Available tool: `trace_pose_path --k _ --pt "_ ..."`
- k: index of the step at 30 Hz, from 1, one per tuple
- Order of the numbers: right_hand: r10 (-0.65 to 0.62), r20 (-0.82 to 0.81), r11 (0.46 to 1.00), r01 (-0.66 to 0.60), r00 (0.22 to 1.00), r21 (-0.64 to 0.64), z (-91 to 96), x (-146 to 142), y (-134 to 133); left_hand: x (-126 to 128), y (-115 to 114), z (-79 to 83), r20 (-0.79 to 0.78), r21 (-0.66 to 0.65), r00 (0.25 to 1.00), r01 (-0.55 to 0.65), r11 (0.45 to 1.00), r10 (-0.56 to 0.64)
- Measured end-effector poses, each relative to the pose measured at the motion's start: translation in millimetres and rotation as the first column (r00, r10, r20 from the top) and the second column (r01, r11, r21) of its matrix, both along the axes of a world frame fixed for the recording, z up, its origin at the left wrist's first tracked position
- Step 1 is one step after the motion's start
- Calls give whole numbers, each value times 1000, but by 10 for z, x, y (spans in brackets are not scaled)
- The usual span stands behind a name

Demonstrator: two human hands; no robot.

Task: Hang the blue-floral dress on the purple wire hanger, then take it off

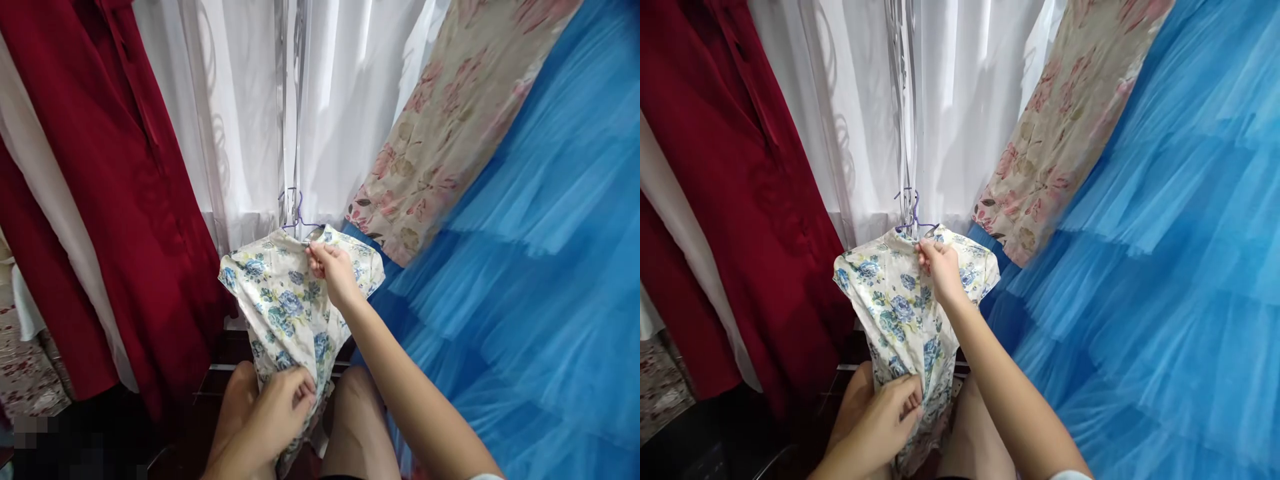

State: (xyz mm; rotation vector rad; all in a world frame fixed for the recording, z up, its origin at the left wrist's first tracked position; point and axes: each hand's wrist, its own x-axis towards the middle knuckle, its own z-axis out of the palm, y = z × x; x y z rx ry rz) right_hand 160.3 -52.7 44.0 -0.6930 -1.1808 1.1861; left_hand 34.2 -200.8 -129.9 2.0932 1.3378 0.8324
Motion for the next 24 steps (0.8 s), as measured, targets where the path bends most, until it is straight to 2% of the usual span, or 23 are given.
trace_pose_path --k 1,3,5,6,9,11,13,15,18,20,22,24 --pt "-8 34 1000 7 999 20 -47 -4 -47 -47 79 70 81 5 997 -3 1000 3" --pt "-11 106 999 7 994 40 -131 6 -140 -147 291 338 243 99 968 -80 992 54" --pt "-16 176 998 3 984 70 -174 27 -212 -235 552 730 361 272 927 -205 940 98" --pt "-21 207 995 0 978 99 -179 37 -237 -269 690 940 373 350 924 -222 910 82" --pt "-61 323 982 0 944 187 -172 56 -259 -313 1058 1462 216 527 976 -120 842 4" --pt "-129 396 971 35 909 236 -188 55 -227 -293 1209 1655 89 610 996 -70 790 20" --pt "-194 431 960 80 881 269 -247 41 -157 -254 1272 1739 -14 671 997 -49 740 79" --pt "-223 438 955 107 871 275 -355 22 -69 -246 1281 1769 -59 700 991 -47 713 123" --pt "-213 463 966 112 861 235 -587 7 16 -435 1317 1804 97 708 979 -196 678 181" --pt "-184 484 976 100 856 194 -743 22 -5 -748 1413 1811 293 677 924 -382 629 245" --pt "-141 499 985 70 855 157 -854 50 -90 -1169 1556 1753 461 591 827 -557 584 322" --pt "-98 511 990 34 854 134 -900 68 -209 -1585 1690 1585 544 426 716 -686 590 439"
